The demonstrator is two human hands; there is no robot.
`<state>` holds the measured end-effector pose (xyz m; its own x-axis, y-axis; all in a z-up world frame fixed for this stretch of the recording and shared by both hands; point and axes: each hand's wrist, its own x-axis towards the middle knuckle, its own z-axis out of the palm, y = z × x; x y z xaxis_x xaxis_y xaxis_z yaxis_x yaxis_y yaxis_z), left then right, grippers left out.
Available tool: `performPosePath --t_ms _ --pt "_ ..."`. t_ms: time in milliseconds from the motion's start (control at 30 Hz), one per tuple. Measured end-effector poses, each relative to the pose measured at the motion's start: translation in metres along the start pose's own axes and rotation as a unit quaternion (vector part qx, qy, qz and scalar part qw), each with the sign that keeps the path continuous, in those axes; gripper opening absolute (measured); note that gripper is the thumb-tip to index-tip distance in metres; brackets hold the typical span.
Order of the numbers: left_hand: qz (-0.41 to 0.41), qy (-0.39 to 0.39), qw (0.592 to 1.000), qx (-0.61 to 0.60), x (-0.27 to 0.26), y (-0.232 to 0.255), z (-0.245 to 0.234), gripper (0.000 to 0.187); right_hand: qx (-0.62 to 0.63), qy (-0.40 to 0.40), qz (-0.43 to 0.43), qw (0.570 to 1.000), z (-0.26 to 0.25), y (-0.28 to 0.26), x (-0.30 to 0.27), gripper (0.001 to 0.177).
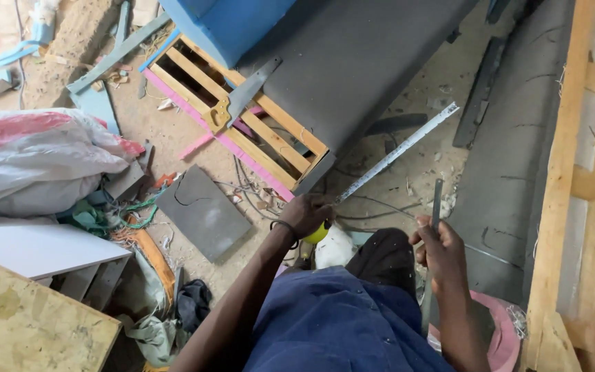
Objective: Measuring and marking dimensions on foam pieces using a tape measure and a pencil in preparation for upholstery.
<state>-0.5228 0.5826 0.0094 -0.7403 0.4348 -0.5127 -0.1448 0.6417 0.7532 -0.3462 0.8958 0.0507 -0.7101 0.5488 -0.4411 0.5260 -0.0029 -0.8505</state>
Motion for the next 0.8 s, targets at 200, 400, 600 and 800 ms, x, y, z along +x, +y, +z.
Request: performPosePath --t_ms 200,400,600,800 --pt "-0.023 0.002 1.0 -0.016 0.045 0.013 0.029 0.034 0.036 0.001 0.041 0.998 -0.05 0.031 0.065 0.049" --pt "-0.082 -0.01 0.997 -0.002 0.137 0.062 0.077 0.034 0.039 -0.027 0.12 0.992 -0.112 0.0 0.172 0.068" --pt "-0.174 0.017 0.984 -0.019 0.245 0.18 0.097 0.04 0.011 -0.043 0.102 0.994 -0.249 -0.024 0.318 0.086" --pt "-0.149 0.09 0.983 -0.06 0.324 0.288 0.125 0.045 -0.123 0.005 0.061 0.991 -0.338 -0.179 0.42 0.043"
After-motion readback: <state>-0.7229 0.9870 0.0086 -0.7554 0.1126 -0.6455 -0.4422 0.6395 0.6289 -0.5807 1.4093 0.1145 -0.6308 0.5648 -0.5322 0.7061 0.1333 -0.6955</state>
